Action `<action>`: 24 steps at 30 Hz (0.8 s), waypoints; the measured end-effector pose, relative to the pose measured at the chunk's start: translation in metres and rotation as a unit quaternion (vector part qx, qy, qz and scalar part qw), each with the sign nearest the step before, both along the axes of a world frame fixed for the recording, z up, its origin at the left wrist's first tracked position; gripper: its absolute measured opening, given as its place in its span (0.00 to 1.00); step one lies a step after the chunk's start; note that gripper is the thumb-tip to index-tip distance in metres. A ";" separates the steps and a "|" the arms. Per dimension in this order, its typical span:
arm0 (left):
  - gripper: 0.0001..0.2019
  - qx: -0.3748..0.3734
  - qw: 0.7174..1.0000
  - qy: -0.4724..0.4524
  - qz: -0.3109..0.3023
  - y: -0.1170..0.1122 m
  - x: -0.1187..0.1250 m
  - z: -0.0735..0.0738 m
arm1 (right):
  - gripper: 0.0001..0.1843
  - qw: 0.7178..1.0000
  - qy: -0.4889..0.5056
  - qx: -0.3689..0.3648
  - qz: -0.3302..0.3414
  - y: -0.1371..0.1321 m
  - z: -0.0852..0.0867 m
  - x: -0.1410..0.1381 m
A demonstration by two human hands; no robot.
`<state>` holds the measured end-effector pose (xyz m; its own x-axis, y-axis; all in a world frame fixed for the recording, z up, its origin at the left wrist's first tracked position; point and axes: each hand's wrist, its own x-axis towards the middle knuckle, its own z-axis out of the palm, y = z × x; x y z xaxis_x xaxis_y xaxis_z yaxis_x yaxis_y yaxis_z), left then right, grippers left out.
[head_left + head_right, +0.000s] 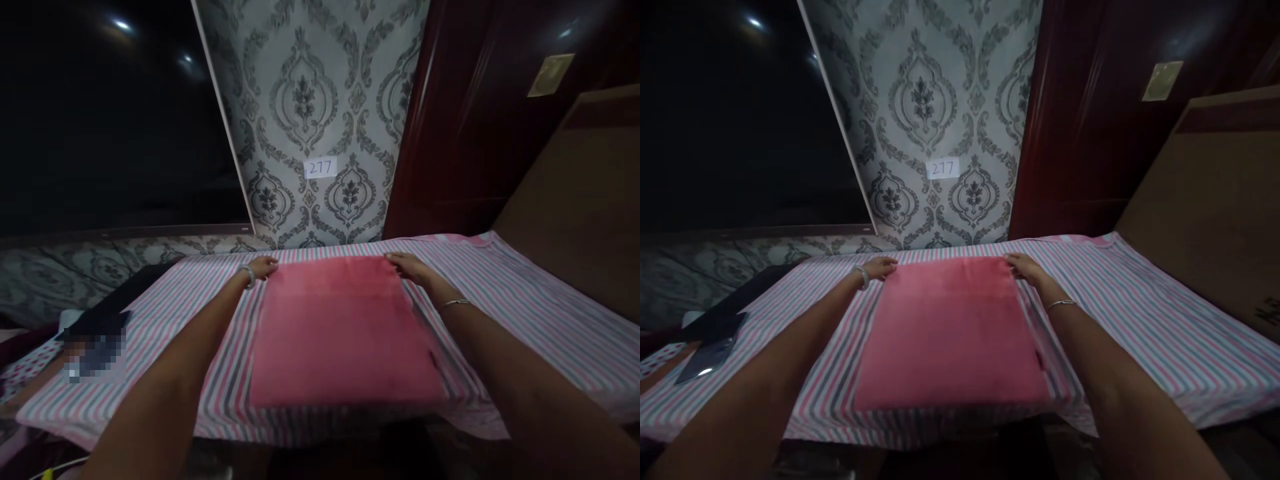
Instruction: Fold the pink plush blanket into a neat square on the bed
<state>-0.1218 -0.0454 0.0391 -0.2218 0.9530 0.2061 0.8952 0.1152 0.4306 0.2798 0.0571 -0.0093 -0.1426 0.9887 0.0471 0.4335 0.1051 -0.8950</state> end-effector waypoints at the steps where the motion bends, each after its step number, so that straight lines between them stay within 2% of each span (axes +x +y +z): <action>1: 0.16 -0.029 0.999 0.010 0.013 0.005 0.003 -0.012 | 0.17 0.998 -0.053 -0.008 -0.032 0.002 -0.011 -0.004; 4: 0.22 -0.063 0.997 0.044 0.013 0.021 0.027 -0.030 | 0.18 0.983 -0.169 0.016 -0.076 0.009 -0.023 -0.024; 8: 0.25 -0.063 0.991 0.081 -0.085 0.034 0.097 -0.048 | 0.21 0.962 -0.265 0.056 -0.031 0.008 -0.025 -0.075; 11: 0.28 -0.069 0.978 0.131 -0.145 0.031 0.142 -0.075 | 0.21 0.939 -0.329 0.102 -0.002 -0.007 -0.040 -0.108; 13: 0.30 -0.083 0.970 0.164 -0.158 0.025 0.156 -0.095 | 0.22 0.914 -0.379 0.144 -0.002 -0.019 -0.056 -0.116; 15: 0.32 -0.091 0.968 0.173 -0.157 0.021 0.159 -0.110 | 0.23 0.892 -0.415 0.178 -0.006 -0.028 -0.070 -0.117; 17: 0.33 -0.091 0.968 0.170 -0.159 0.020 0.156 -0.116 | 0.22 0.885 -0.425 0.192 -0.004 -0.031 -0.078 -0.113; 21: 0.33 -0.096 0.967 0.174 -0.157 0.023 0.136 -0.112 | 0.22 0.883 -0.425 0.197 -0.002 -0.027 -0.082 -0.110; 24: 0.33 -0.129 0.968 0.187 -0.104 0.028 0.102 -0.104 | 0.22 0.894 -0.406 0.187 -0.005 -0.024 -0.083 -0.111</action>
